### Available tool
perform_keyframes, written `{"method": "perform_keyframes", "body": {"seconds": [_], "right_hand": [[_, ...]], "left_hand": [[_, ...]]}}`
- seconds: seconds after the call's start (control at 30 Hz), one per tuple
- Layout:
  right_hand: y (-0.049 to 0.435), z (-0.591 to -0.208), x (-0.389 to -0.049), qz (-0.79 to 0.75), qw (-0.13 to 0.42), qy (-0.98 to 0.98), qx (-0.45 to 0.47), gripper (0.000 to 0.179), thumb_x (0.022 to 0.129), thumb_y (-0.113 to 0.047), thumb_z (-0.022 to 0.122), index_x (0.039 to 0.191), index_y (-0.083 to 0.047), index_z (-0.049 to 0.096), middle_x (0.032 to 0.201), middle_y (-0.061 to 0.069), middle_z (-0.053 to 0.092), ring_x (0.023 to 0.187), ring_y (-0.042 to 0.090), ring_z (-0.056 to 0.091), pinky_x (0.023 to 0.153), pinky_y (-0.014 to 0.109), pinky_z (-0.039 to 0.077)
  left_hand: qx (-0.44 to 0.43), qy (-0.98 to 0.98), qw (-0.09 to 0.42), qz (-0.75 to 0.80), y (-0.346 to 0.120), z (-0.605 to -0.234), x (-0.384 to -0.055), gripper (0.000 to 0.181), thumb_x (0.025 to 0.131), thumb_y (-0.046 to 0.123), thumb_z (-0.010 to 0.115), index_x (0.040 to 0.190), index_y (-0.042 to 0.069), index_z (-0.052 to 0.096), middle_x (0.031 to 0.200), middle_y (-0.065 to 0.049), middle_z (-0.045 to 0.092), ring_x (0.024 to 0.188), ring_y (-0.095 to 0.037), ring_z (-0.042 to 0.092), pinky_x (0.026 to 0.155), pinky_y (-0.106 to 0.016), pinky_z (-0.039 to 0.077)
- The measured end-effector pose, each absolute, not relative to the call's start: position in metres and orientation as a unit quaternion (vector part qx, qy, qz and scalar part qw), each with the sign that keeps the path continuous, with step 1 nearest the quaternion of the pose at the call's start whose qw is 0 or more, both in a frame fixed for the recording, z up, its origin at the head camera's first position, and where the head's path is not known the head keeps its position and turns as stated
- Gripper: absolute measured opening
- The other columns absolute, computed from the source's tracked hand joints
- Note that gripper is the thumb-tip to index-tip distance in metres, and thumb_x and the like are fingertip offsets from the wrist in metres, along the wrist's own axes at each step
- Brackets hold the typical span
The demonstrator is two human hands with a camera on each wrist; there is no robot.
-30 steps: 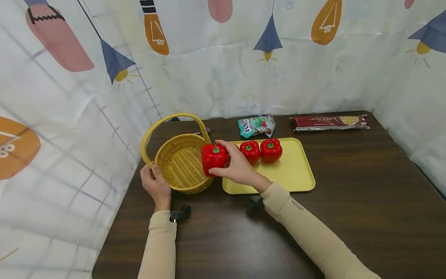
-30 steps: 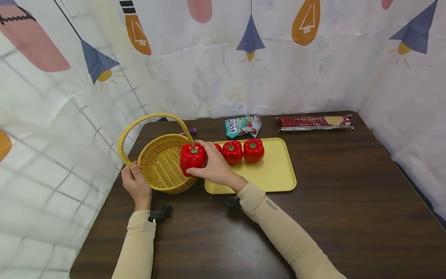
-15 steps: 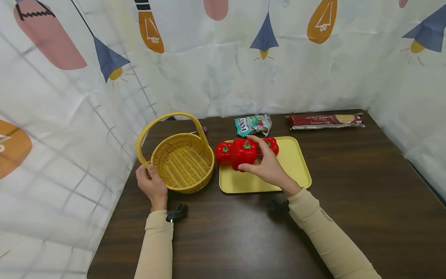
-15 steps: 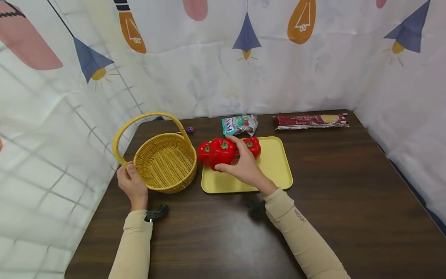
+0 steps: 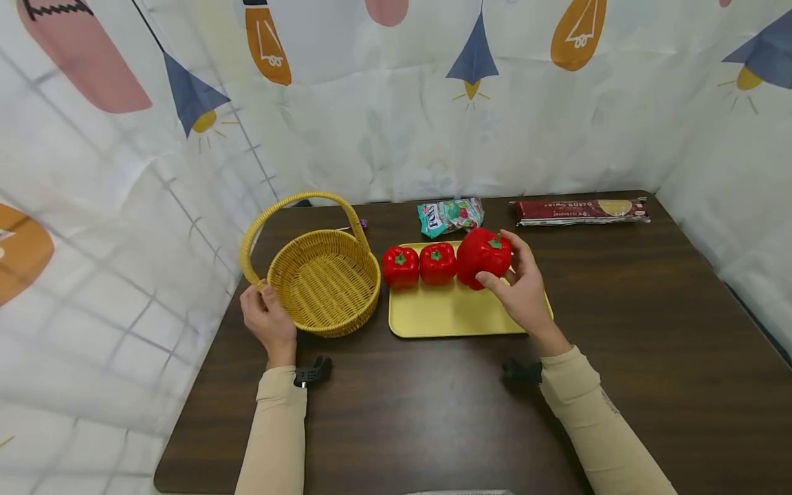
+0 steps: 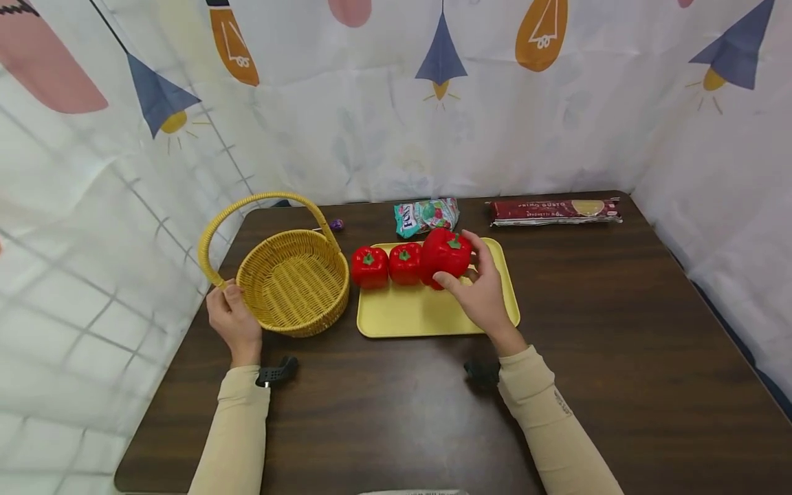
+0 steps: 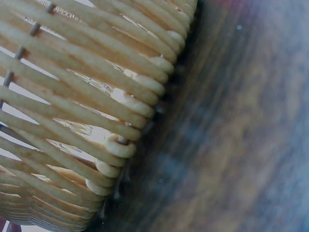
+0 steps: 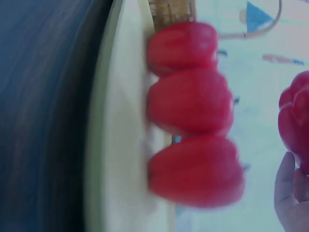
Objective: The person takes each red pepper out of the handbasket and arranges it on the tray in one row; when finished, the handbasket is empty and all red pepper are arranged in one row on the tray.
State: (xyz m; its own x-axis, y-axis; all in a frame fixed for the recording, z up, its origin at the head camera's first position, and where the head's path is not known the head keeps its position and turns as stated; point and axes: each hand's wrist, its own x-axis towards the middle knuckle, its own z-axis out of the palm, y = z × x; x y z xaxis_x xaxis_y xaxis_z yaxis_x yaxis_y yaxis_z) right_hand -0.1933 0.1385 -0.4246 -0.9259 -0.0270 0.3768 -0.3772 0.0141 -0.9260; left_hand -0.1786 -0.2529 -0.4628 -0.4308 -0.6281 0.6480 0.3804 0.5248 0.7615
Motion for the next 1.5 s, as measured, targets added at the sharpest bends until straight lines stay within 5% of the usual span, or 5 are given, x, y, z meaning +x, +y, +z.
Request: {"method": "perform_keyframes", "body": {"seconds": [0.43, 0.93, 1.07, 1.3, 1.5], "right_hand": [[0.181, -0.442, -0.202, 0.696, 0.185, -0.691, 0.064, 0.065, 0.087, -0.004, 0.071, 0.144, -0.009, 0.04, 0.135, 0.009, 0.046, 0.117, 0.021, 0.049, 0.086, 0.017, 0.05], [0.203, -0.457, -0.211, 0.625, 0.16, -0.764, -0.006, 0.08, 0.084, -0.009, 0.077, 0.15, -0.011, 0.031, 0.143, 0.01, 0.043, 0.115, 0.017, 0.047, 0.091, 0.018, 0.046], [0.205, -0.464, -0.215, 0.59, 0.142, -0.794, -0.016, 0.082, 0.085, -0.015, 0.077, 0.151, -0.01, 0.029, 0.144, 0.012, 0.043, 0.116, 0.022, 0.049, 0.097, 0.026, 0.046], [0.208, -0.474, -0.221, 0.553, 0.133, -0.823, 0.002, 0.082, 0.083, -0.013, 0.079, 0.151, -0.01, 0.032, 0.143, 0.017, 0.037, 0.124, 0.032, 0.045, 0.105, 0.049, 0.04], [0.211, -0.476, -0.224, 0.527, 0.124, -0.84, 0.024, 0.083, 0.083, -0.009, 0.079, 0.151, -0.006, 0.031, 0.143, 0.023, 0.037, 0.127, 0.039, 0.044, 0.105, 0.056, 0.037]], "left_hand": [[0.1, -0.71, 0.512, -0.472, -0.276, -0.493, -0.195, 0.076, 0.091, 0.065, 0.05, 0.099, -0.01, 0.066, 0.107, -0.025, 0.061, 0.093, -0.001, 0.051, 0.089, -0.028, 0.038], [0.081, -0.696, 0.522, -0.486, -0.251, -0.46, -0.178, 0.069, 0.097, 0.053, 0.051, 0.093, -0.016, 0.061, 0.101, -0.032, 0.056, 0.094, -0.004, 0.05, 0.086, -0.017, 0.037], [0.079, -0.696, 0.524, -0.485, -0.251, -0.46, -0.178, 0.069, 0.097, 0.052, 0.052, 0.091, -0.017, 0.059, 0.097, -0.014, 0.057, 0.093, -0.002, 0.049, 0.086, -0.017, 0.037], [0.098, -0.71, 0.516, -0.469, -0.272, -0.486, -0.193, 0.072, 0.094, 0.059, 0.051, 0.092, -0.012, 0.062, 0.102, -0.017, 0.06, 0.099, -0.015, 0.057, 0.089, -0.022, 0.04], [0.098, -0.717, 0.503, -0.473, -0.277, -0.493, -0.195, 0.072, 0.094, 0.059, 0.05, 0.094, -0.012, 0.063, 0.102, 0.007, 0.056, 0.1, -0.018, 0.057, 0.091, -0.027, 0.042]]}}
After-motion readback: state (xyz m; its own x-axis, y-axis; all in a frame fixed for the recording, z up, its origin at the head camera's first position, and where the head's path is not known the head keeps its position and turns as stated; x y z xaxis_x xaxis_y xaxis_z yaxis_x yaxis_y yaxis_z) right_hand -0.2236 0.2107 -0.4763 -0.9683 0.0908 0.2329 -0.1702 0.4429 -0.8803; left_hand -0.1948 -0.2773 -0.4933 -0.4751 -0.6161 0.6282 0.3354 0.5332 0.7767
